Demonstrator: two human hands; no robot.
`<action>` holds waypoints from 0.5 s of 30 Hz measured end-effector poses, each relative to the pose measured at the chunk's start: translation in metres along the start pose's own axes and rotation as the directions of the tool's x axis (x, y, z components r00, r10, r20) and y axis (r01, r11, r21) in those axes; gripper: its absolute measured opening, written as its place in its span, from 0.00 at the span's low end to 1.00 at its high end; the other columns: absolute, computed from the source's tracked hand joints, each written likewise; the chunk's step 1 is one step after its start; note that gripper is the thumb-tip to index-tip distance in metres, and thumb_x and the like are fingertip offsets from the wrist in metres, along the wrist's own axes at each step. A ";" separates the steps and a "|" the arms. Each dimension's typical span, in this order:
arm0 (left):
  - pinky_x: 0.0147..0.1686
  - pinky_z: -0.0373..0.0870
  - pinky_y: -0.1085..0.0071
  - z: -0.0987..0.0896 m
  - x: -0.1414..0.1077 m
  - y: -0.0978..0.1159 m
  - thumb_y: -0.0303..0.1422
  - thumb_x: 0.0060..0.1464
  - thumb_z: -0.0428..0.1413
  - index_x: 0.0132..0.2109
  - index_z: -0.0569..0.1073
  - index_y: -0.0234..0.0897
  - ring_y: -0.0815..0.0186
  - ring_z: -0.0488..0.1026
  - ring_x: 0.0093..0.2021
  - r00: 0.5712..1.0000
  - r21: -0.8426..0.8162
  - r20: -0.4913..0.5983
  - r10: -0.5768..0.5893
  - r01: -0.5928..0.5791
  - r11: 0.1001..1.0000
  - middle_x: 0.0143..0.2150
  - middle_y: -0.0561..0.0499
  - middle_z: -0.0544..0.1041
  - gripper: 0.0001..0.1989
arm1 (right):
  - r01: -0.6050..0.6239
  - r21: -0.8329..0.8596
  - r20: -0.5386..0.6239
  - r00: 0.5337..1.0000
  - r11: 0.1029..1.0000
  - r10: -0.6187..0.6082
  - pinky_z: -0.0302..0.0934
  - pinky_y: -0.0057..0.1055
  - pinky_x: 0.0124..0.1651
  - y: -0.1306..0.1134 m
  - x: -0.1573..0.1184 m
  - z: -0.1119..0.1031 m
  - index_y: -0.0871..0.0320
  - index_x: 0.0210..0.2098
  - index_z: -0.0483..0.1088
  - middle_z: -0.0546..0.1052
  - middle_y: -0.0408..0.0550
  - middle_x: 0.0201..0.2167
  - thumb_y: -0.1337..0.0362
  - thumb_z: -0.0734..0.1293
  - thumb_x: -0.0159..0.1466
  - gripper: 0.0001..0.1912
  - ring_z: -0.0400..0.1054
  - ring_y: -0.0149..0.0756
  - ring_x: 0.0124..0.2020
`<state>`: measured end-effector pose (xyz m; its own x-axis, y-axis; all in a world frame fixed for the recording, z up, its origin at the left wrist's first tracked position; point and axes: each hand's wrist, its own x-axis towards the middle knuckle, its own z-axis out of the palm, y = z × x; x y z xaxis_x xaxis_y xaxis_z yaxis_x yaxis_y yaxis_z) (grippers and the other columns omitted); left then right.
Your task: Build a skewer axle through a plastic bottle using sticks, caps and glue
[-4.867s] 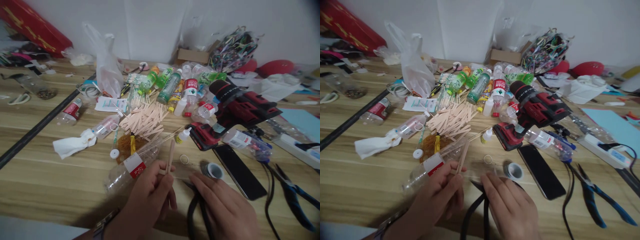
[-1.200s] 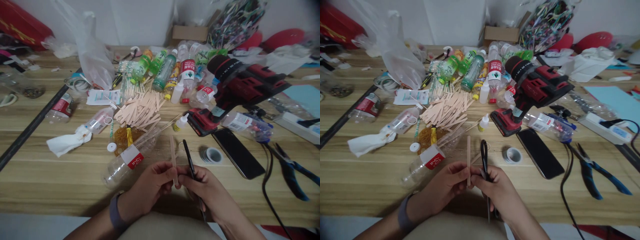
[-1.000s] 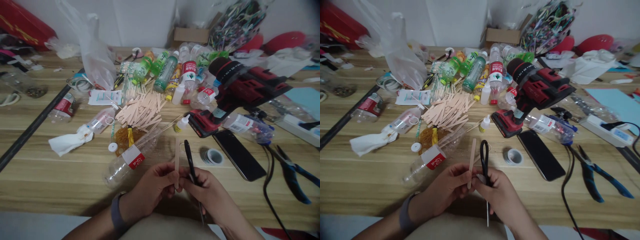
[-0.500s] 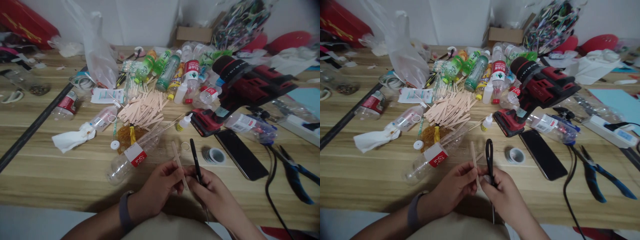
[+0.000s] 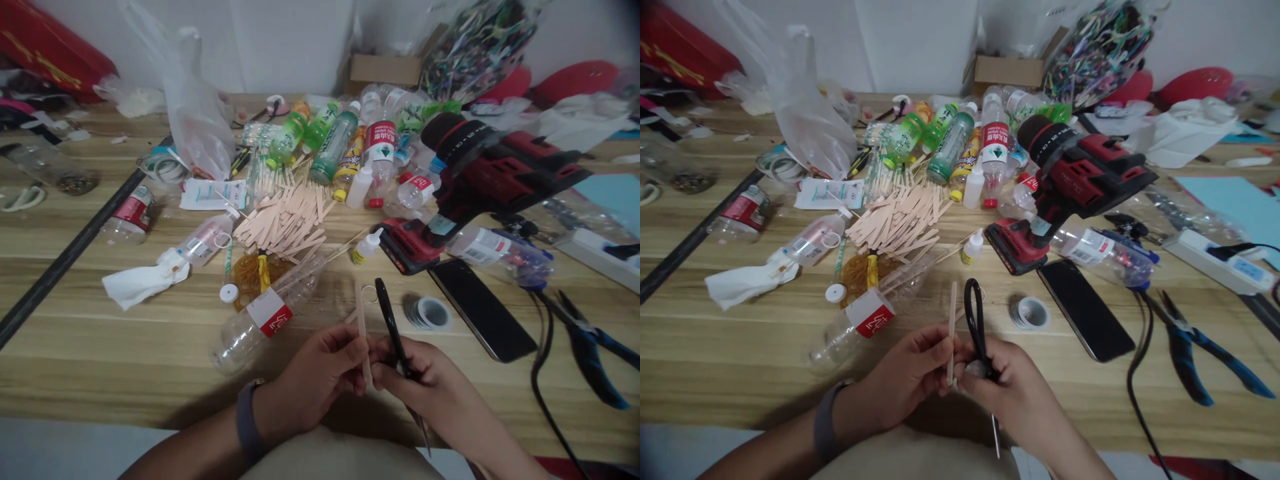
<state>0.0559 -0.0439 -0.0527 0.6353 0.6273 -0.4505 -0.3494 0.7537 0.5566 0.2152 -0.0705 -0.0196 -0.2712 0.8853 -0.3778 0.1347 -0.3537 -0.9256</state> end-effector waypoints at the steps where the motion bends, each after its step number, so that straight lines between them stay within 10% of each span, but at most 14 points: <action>1: 0.24 0.60 0.76 0.001 0.000 0.000 0.49 0.41 0.72 0.32 0.75 0.33 0.75 0.65 0.22 1.000 0.000 -0.001 0.006 -0.006 1.000 0.25 0.55 0.73 0.24 | 0.005 -0.024 -0.002 1.000 1.000 -0.005 0.63 0.29 0.39 0.000 0.000 0.000 0.56 0.27 0.74 0.78 0.45 0.28 0.66 0.66 0.58 0.04 0.70 0.36 0.32; 15: 0.25 0.61 0.76 0.007 0.003 -0.005 0.45 0.42 0.72 0.32 0.77 0.33 0.74 0.64 0.25 0.997 -0.100 -0.001 0.071 -0.071 0.992 0.27 0.55 0.73 0.21 | 0.102 -0.142 -0.110 0.987 0.985 -0.118 0.59 0.24 0.32 0.011 -0.001 0.005 0.56 0.28 0.70 0.73 0.40 0.26 0.70 0.62 0.57 0.06 0.66 0.31 0.29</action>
<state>0.0647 -0.0469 -0.0521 0.6079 0.6794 -0.4109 -0.4606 0.7233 0.5145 0.2120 -0.0764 -0.0292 -0.1792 0.9485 -0.2611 0.2405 -0.2151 -0.9465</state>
